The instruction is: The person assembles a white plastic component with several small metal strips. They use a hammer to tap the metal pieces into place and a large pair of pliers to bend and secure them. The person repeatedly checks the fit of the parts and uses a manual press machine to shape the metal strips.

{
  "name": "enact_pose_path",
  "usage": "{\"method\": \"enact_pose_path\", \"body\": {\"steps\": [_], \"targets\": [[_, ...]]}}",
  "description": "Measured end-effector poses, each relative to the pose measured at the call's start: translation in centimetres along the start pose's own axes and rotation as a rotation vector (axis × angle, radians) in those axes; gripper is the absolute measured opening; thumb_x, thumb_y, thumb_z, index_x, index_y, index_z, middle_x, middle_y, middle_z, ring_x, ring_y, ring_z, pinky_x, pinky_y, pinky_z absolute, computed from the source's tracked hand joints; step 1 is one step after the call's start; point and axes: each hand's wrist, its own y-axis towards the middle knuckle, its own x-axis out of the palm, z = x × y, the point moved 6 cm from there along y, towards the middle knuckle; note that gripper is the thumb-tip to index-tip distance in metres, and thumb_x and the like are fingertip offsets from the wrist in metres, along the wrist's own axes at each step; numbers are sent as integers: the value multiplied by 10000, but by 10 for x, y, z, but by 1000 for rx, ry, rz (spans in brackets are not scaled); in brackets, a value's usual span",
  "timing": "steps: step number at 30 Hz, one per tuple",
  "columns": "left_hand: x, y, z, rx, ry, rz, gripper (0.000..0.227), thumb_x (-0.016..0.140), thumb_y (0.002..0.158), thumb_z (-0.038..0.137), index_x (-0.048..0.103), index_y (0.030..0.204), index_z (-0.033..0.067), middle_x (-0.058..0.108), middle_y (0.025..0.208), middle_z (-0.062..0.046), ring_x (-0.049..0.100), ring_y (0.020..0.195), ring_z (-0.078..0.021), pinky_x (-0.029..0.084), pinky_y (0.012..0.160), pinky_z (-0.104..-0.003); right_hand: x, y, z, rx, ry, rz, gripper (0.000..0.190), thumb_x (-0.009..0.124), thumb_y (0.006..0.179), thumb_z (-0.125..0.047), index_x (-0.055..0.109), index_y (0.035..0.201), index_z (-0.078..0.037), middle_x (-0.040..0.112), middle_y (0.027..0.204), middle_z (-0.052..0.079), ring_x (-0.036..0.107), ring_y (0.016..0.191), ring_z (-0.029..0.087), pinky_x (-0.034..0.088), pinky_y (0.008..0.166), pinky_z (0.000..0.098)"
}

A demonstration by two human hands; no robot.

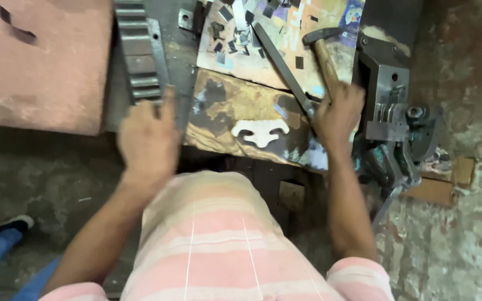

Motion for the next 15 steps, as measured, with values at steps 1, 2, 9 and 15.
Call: {"method": "enact_pose_path", "body": {"steps": [1,2,9,15], "targets": [[1,-2,-4,-38,1,9,746,846,746,203,584,1432,73,541,930,-158,568,850,-355,458,675,-488,-2,-15,-4,-38,81,-8,321,719,932,-133,654,1221,-9,639,1141,221,587,1083,435,469,944,511],[0,-7,-9,-77,-2,14,770,849,750,200,560,1446,41,540,963,-173,564,878,-367,455,697,-494,-5,-32,-7,-76,158,-20,338,743,942,-189,639,1218,-25,636,1133,203,604,1058,427,488,919,507],[-24,-53,0,-340,-63,186,696,781,1010,70,392,1571,-65,533,1157,-253,523,1077,-441,442,982,-535,19,-80,33,488,965,-611,274,647,1039,-192,595,1252,-27,571,889,109,532,722,238,452,609,372],[-3,-31,67,-290,-710,95,272,589,976,-41,628,1240,14,666,1082,-182,694,961,-343,553,840,-426,94,-21,-76,616,1552,-585,306,564,1042,-173,550,1310,-26,604,880,22,580,697,116,479,560,285]]}}
